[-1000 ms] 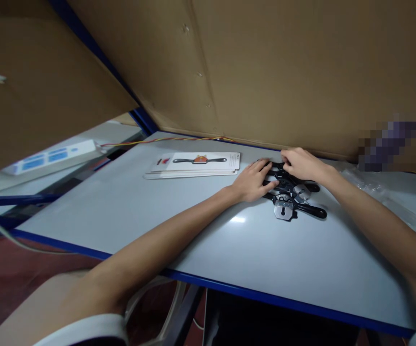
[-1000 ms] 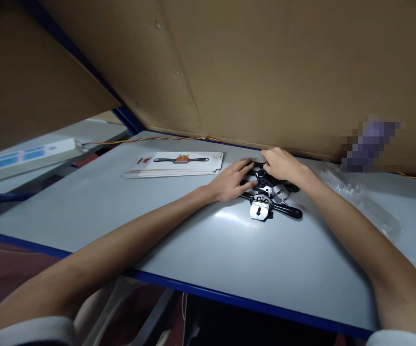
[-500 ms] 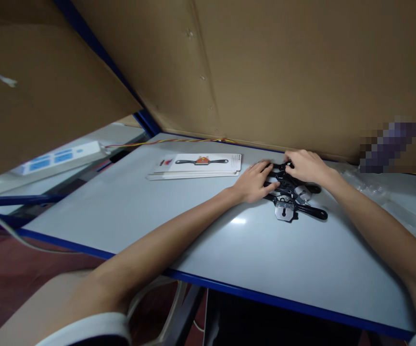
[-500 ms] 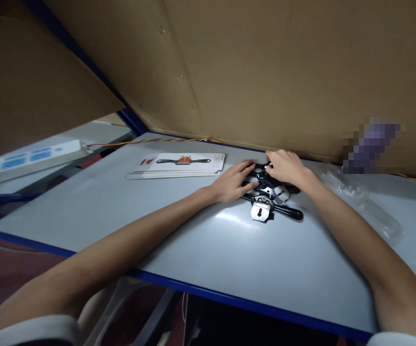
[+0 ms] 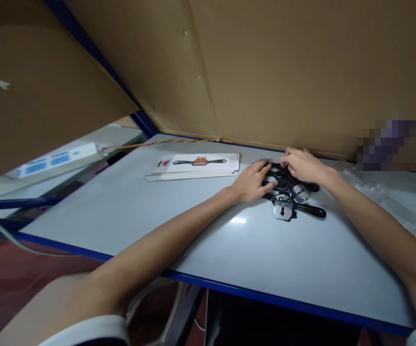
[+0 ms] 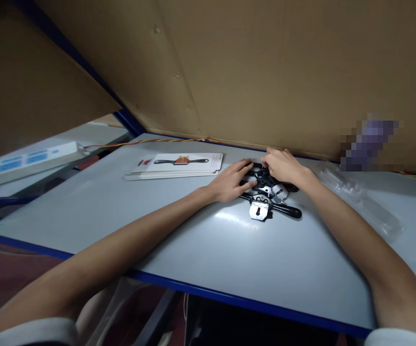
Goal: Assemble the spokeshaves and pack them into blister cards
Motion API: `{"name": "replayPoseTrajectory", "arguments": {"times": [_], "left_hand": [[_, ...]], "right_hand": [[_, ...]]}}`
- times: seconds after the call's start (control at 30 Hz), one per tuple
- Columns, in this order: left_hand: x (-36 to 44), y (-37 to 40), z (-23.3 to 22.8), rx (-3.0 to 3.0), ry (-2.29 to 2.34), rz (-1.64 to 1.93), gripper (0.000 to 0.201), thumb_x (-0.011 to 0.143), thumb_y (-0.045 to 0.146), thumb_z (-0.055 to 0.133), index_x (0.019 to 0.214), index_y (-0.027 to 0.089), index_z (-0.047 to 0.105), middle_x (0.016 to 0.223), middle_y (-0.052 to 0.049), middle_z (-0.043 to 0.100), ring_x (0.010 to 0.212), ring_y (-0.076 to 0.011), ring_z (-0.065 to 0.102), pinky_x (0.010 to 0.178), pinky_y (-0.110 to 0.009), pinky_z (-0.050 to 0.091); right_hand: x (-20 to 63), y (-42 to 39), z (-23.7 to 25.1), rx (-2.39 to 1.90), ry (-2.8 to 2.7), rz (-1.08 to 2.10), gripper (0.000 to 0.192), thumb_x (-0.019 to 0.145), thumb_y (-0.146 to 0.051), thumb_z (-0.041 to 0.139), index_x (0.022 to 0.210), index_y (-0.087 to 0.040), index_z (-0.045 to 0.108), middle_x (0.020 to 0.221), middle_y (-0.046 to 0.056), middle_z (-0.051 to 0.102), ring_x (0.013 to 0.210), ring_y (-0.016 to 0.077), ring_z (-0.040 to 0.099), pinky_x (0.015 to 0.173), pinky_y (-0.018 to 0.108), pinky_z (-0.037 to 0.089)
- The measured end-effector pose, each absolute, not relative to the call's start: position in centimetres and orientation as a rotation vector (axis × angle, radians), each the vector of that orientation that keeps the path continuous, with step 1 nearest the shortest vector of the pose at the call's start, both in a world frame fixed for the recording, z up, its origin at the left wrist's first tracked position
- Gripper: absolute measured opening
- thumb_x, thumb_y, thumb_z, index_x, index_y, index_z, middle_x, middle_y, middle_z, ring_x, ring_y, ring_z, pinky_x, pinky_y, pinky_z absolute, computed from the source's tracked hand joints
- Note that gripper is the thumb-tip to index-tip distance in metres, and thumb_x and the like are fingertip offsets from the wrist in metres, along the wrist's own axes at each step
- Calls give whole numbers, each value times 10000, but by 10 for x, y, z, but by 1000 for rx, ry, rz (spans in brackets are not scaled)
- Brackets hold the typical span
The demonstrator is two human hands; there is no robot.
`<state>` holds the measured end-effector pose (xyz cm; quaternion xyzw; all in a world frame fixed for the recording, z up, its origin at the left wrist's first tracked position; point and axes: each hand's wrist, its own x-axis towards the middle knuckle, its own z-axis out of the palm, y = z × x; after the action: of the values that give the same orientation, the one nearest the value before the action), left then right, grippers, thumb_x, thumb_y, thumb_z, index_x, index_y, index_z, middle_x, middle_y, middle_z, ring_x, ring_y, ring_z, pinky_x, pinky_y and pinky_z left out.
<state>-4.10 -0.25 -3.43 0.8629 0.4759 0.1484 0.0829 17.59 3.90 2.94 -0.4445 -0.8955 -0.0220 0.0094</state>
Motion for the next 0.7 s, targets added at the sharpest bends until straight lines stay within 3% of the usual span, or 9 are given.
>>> {"name": "replayPoseTrajectory", "arguments": {"times": [0.07, 0.13, 0.23, 0.33, 0.43, 0.53, 0.6, 0.7], "left_hand": [[-41, -3, -34, 2568, 1427, 439, 796, 1029, 618, 393, 1583, 51, 465, 1708, -237, 394, 1605, -377, 363, 1315, -569, 318], [-42, -3, -34, 2567, 1423, 456, 777, 1029, 622, 394, 1585, 83, 467, 1712, -218, 398, 1605, -373, 364, 1311, -575, 323], [-42, -2, -35, 2569, 1415, 466, 774, 1028, 632, 391, 1578, 94, 473, 1714, -217, 396, 1604, -378, 365, 1311, -588, 318], [-43, -1, -36, 2569, 1406, 472, 768, 1026, 629, 394, 1573, 97, 479, 1712, -216, 399, 1604, -380, 365, 1312, -589, 318], [-44, -1, -36, 2573, 1392, 491, 745, 1024, 629, 401, 1566, 126, 493, 1704, -199, 421, 1596, -381, 379, 1302, -599, 330], [-44, -1, -36, 2573, 1392, 481, 759, 1026, 635, 384, 1571, 118, 490, 1703, -201, 420, 1595, -381, 378, 1303, -595, 329], [-44, -2, -36, 2575, 1394, 474, 764, 1028, 633, 376, 1576, 112, 488, 1706, -198, 416, 1596, -377, 375, 1307, -585, 326], [-43, -2, -35, 2577, 1399, 470, 757, 1030, 616, 382, 1578, 104, 488, 1707, -196, 414, 1597, -378, 370, 1312, -581, 321]], "right_hand": [[176, 38, 30, -1320, -2796, -99, 332, 958, -86, 456, 990, -210, 762, 1295, 138, 675, 1183, 295, 643, 963, 417, 424], [176, 37, 31, -1317, -2739, -124, 296, 971, -135, 488, 1077, -205, 755, 1328, 150, 663, 1228, 315, 621, 986, 435, 422], [174, 36, 33, -1457, -2690, -131, 303, 1009, -252, 526, 1246, -180, 700, 1232, 172, 729, 1099, 324, 676, 917, 429, 442], [172, 37, 34, -1505, -2759, -119, 279, 1032, -223, 472, 1162, -192, 717, 1129, 159, 763, 1027, 306, 699, 862, 401, 437], [172, 39, 35, -1370, -2846, -117, 267, 1011, -170, 482, 1080, -214, 737, 1262, 152, 716, 1151, 304, 673, 899, 395, 431], [174, 39, 37, -1386, -2814, -110, 267, 992, -180, 532, 1157, -206, 740, 1320, 164, 697, 1171, 310, 673, 913, 396, 439], [175, 38, 38, -1454, -2775, -70, 290, 982, -195, 561, 1217, -199, 731, 1254, 158, 743, 1096, 301, 702, 857, 370, 446], [175, 37, 39, -1531, -2733, 21, 239, 1006, -286, 582, 1154, -215, 755, 1097, 125, 796, 980, 286, 721, 762, 342, 429]]}}
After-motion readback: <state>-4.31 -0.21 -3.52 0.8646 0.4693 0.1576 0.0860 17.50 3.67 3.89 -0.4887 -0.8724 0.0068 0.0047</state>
